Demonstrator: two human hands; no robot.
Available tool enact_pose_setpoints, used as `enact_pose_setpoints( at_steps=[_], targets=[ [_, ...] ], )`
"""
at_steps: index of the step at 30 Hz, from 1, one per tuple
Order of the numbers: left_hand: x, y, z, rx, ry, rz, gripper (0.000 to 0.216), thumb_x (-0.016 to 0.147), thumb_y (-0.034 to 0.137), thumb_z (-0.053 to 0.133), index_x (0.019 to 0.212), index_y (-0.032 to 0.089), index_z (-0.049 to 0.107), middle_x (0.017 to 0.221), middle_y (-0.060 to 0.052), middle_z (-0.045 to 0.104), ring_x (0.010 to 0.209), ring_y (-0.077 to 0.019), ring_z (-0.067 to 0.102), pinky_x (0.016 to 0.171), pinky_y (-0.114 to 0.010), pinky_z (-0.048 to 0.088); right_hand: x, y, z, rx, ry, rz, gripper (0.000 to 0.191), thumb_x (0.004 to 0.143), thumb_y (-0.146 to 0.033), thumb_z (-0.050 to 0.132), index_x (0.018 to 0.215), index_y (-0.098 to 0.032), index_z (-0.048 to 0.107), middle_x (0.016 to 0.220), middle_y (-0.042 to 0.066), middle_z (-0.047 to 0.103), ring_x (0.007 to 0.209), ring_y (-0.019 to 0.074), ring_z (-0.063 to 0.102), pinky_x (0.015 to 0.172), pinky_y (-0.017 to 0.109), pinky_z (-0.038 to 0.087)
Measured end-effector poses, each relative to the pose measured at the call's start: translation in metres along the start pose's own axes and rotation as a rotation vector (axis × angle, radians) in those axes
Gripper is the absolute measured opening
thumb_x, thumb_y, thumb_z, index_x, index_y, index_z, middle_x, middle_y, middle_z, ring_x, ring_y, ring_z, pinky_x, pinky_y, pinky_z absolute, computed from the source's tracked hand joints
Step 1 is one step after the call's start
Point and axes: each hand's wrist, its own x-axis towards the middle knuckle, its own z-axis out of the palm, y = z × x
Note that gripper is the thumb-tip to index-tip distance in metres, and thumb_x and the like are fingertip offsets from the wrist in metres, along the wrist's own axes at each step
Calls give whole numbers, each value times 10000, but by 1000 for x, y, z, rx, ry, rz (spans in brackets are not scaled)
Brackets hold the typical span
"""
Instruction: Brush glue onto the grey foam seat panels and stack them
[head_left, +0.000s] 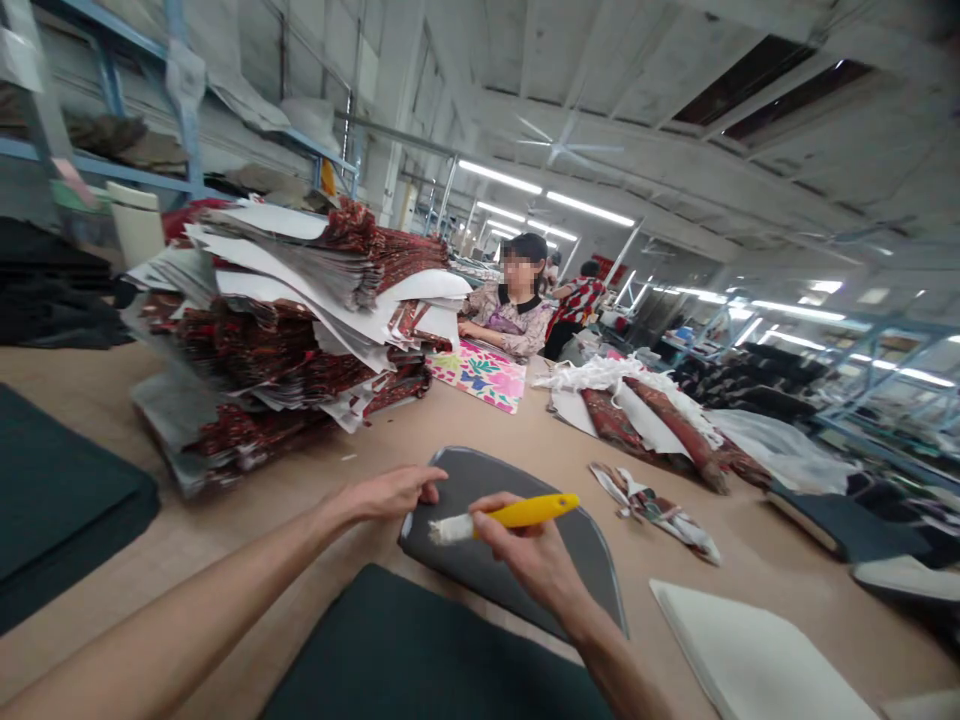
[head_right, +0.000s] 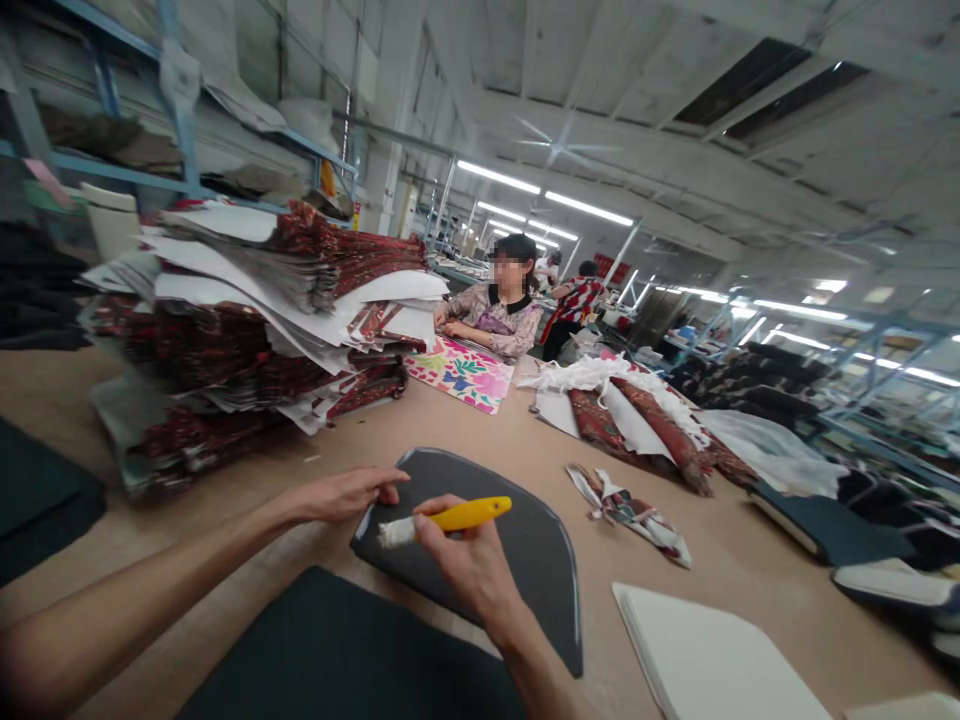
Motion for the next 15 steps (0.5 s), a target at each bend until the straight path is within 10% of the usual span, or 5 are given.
enact_pose_setpoints(
  at_steps=[7,15],
  targets=[
    [2,-7,8,-25,21,37,471,779,73,316,1217,103,487,975,-88,649,872,-169,587,805,-255,451,17,3,29,18,-152,-47,142,663,-285,567,713,-161,616,610,-25,531,582,98,462,557,202,373],
    [3,-7,8,-19,21,14,512,718,81,334,1197,160,496,974,-47,646,884,-149,580,826,-243,440,-23,29,-44,-177,-66,49,104,652,-267,525,654,-173,570,620,-11,535,606,116,479,569,210,377]
  ],
)
